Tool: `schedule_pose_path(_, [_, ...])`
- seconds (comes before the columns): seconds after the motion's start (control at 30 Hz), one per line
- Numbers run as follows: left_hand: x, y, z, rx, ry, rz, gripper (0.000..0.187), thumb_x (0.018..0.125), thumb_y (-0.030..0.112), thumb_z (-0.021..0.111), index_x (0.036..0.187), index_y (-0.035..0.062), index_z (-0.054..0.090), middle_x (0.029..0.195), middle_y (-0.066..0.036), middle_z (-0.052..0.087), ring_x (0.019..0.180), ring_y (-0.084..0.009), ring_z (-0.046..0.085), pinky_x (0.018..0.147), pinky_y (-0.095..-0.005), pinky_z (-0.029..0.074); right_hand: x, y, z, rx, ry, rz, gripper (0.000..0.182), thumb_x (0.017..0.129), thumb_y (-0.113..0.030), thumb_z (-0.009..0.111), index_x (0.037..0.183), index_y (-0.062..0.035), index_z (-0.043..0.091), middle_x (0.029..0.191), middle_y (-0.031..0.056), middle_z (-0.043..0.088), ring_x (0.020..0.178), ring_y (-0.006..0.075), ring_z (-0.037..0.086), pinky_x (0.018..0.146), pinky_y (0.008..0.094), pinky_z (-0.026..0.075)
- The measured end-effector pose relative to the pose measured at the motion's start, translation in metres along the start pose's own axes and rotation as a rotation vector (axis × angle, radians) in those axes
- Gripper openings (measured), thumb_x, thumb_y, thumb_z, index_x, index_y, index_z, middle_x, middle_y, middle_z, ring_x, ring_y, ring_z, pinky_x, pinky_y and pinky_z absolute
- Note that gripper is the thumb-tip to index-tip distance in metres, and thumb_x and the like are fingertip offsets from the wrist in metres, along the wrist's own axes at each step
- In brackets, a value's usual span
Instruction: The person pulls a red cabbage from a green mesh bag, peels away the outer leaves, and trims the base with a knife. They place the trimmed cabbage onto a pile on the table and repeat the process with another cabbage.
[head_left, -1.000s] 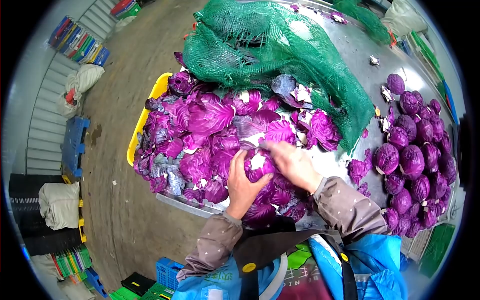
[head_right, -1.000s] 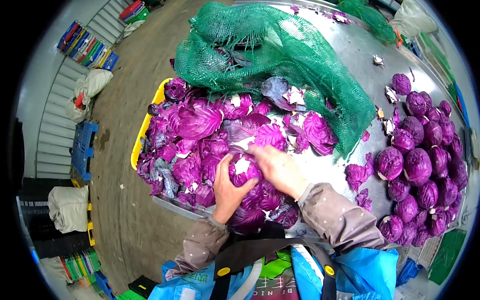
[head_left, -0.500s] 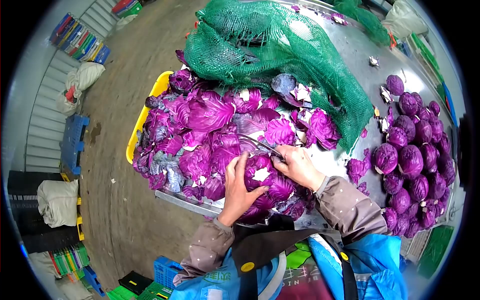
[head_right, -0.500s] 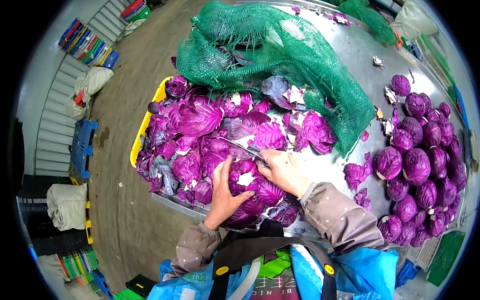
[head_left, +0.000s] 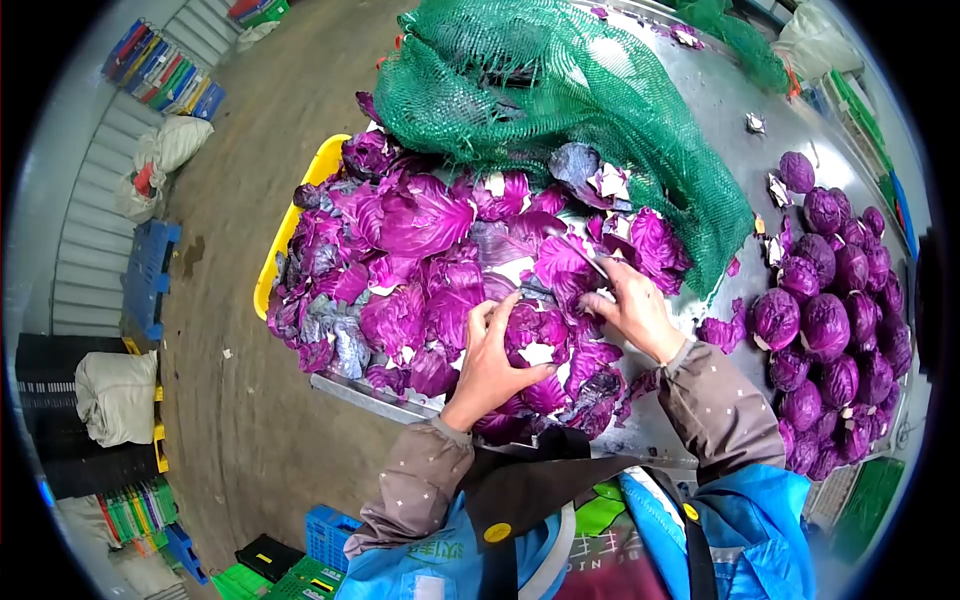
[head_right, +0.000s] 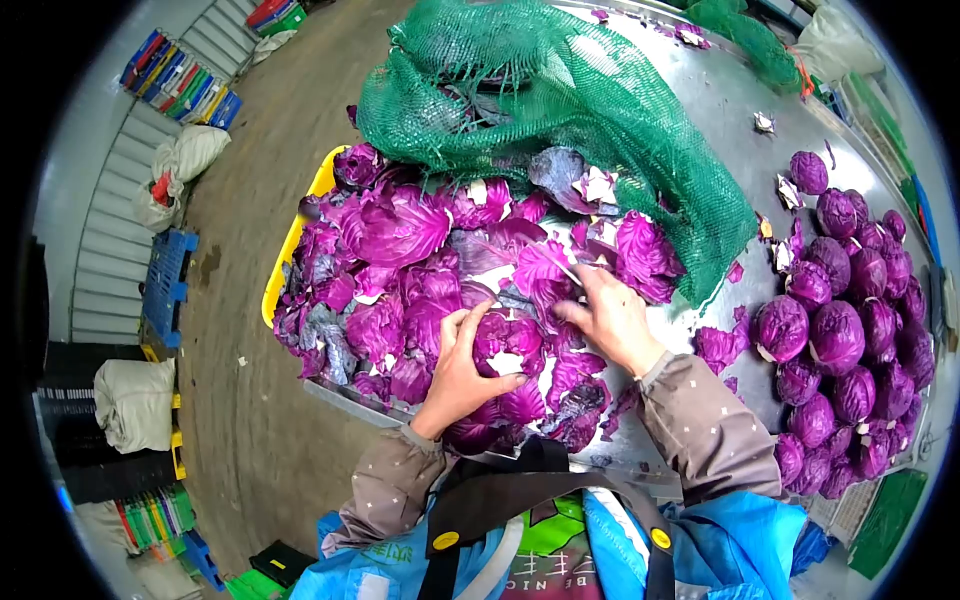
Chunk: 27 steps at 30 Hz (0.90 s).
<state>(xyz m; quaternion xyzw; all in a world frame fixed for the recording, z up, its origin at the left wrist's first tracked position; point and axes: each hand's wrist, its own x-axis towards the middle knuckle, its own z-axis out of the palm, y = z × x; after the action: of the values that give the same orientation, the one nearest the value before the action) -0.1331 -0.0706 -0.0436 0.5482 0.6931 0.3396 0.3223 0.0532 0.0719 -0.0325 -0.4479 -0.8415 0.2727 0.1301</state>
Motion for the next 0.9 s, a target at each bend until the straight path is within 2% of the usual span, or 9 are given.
schedule_pose_path(0.07, [0.001,-0.002,0.006,-0.003,0.069,0.013,0.102,0.057,0.029,0.085,0.137,0.0016,0.029,0.125,-0.021,0.037,0.118,-0.0353,0.041,0.101,-0.0418,0.036,-0.007,-0.024,-0.011,0.172,-0.001,-0.145,0.040,0.079,-0.027,0.069,0.108,0.0002,0.061,0.093,0.0197,0.061,0.084,0.0351,0.061,0.072,0.0407,0.048])
schedule_pose_path(0.17, [-0.003,-0.001,0.015,0.018,0.139,0.046,0.102,0.057,0.028,0.085,0.136,-0.0020,0.028,0.126,-0.022,0.040,0.119,-0.0359,0.043,0.100,-0.0417,0.037,-0.008,-0.038,-0.006,0.122,-0.182,-0.220,0.053,0.073,-0.030,0.073,0.113,0.0023,0.060,0.095,0.0188,0.061,0.085,0.0331,0.061,0.074,0.0391,0.050])
schedule_pose_path(0.27, [-0.003,0.005,0.018,0.047,0.137,0.078,0.100,0.058,0.026,0.084,0.136,-0.0038,0.029,0.130,-0.024,0.041,0.122,-0.0378,0.042,0.101,-0.0423,0.037,0.003,-0.047,-0.011,-0.033,-0.259,-0.243,0.046,0.068,-0.026,0.073,0.103,0.0032,0.063,0.088,0.0185,0.062,0.075,0.0337,0.063,0.066,0.0408,0.052])
schedule_pose_path(0.37, [0.000,0.007,0.018,0.154,0.058,0.203,0.096,0.062,0.025,0.081,0.137,-0.0046,0.029,0.140,-0.023,0.034,0.129,-0.0380,0.035,0.106,-0.0439,0.031,0.008,-0.047,-0.020,-0.164,-0.343,-0.273,0.035,0.067,-0.024,0.071,0.091,0.0009,0.065,0.081,0.0172,0.063,0.076,0.0358,0.064,0.067,0.0427,0.052])
schedule_pose_path(0.5, [0.006,0.008,0.022,0.211,0.036,0.261,0.099,0.064,0.025,0.080,0.142,-0.0008,0.024,0.144,-0.022,0.030,0.130,-0.0397,0.033,0.107,-0.0440,0.030,0.010,-0.036,-0.014,-0.241,-0.313,-0.315,0.030,0.069,-0.022,0.069,0.090,-0.0004,0.066,0.075,0.0182,0.064,0.073,0.0353,0.065,0.066,0.0432,0.052])
schedule_pose_path(0.6, [0.013,0.010,0.017,0.160,0.023,0.279,0.096,0.067,0.027,0.079,0.140,-0.0039,0.025,0.143,-0.025,0.030,0.131,-0.0396,0.032,0.108,-0.0425,0.028,0.022,-0.016,0.001,0.140,-0.169,-0.100,0.023,0.073,-0.019,0.065,0.085,0.0010,0.065,0.070,0.0224,0.062,0.067,0.0359,0.064,0.067,0.0421,0.051])
schedule_pose_path(0.73, [0.005,0.009,0.011,0.124,-0.023,0.218,0.094,0.067,0.022,0.078,0.141,-0.0015,0.026,0.143,-0.023,0.030,0.132,-0.0379,0.033,0.108,-0.0409,0.029,0.033,0.024,0.023,0.114,-0.108,0.094,0.024,0.076,-0.019,0.063,0.089,0.0017,0.065,0.076,0.0242,0.063,0.072,0.0332,0.065,0.070,0.0400,0.048])
schedule_pose_path(0.83, [-0.006,-0.013,0.008,-0.062,0.066,0.102,0.091,0.067,0.025,0.079,0.139,0.0008,0.030,0.141,-0.020,0.035,0.131,-0.0339,0.034,0.108,-0.0396,0.029,0.014,0.020,0.014,0.344,-0.107,0.292,0.023,0.079,-0.018,0.062,0.091,0.0012,0.066,0.076,0.0228,0.063,0.079,0.0306,0.066,0.073,0.0393,0.048])
schedule_pose_path(0.9, [-0.008,-0.019,0.008,-0.079,0.097,0.134,0.090,0.066,0.026,0.080,0.139,0.0039,0.032,0.138,-0.019,0.037,0.129,-0.0336,0.037,0.107,-0.0401,0.030,-0.002,0.016,0.014,0.380,-0.054,0.184,0.041,0.084,-0.028,0.062,0.115,-0.0022,0.053,0.092,0.0236,0.063,0.090,0.0336,0.063,0.080,0.0401,0.047])
